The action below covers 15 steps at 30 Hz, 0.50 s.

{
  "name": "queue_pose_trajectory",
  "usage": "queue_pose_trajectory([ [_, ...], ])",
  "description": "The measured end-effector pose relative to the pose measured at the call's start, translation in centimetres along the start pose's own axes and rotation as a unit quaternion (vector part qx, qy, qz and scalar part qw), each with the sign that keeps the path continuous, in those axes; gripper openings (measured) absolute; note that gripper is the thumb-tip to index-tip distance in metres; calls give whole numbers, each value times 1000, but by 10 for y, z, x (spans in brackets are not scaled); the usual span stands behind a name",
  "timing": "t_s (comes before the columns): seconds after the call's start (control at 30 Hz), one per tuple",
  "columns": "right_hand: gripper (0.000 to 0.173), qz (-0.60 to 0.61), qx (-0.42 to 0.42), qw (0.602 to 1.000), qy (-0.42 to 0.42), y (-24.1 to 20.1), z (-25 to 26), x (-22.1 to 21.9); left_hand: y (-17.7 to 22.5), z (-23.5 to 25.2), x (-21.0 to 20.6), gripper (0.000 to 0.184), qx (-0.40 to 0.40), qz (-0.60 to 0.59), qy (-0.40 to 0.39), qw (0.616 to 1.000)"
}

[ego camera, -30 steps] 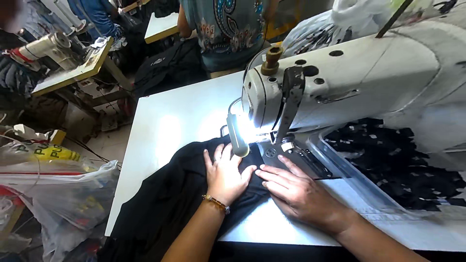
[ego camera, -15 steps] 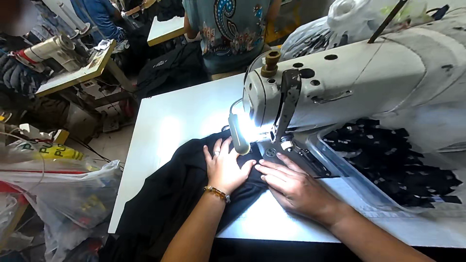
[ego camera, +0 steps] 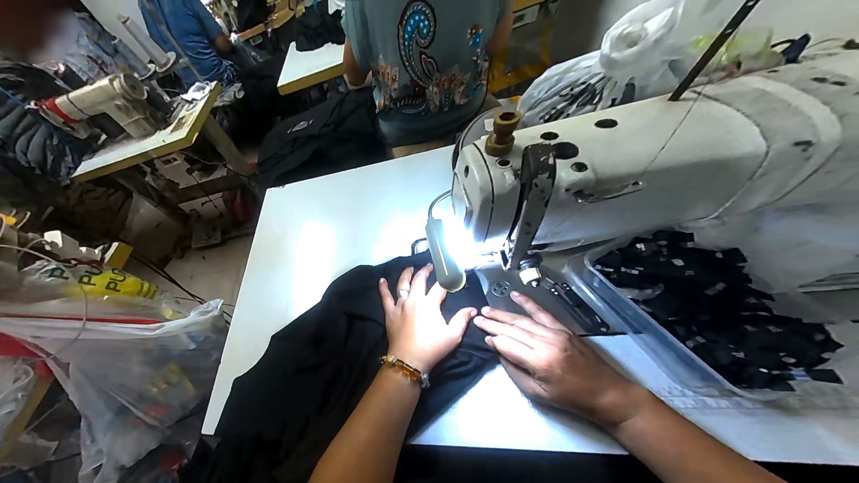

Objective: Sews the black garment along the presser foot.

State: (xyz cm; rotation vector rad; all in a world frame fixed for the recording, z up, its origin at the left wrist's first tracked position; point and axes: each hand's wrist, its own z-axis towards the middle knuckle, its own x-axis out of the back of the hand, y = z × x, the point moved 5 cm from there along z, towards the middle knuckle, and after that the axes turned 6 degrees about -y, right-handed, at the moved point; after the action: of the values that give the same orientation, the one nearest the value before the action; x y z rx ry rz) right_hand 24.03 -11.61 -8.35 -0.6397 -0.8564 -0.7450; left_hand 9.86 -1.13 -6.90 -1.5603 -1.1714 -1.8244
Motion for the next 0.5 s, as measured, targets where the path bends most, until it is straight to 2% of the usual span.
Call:
queue_pose_trajectory([
  [0.5,29,23,22,999,9,0,-6,1,2,-5,-5,58,13,-2,-5,1000],
])
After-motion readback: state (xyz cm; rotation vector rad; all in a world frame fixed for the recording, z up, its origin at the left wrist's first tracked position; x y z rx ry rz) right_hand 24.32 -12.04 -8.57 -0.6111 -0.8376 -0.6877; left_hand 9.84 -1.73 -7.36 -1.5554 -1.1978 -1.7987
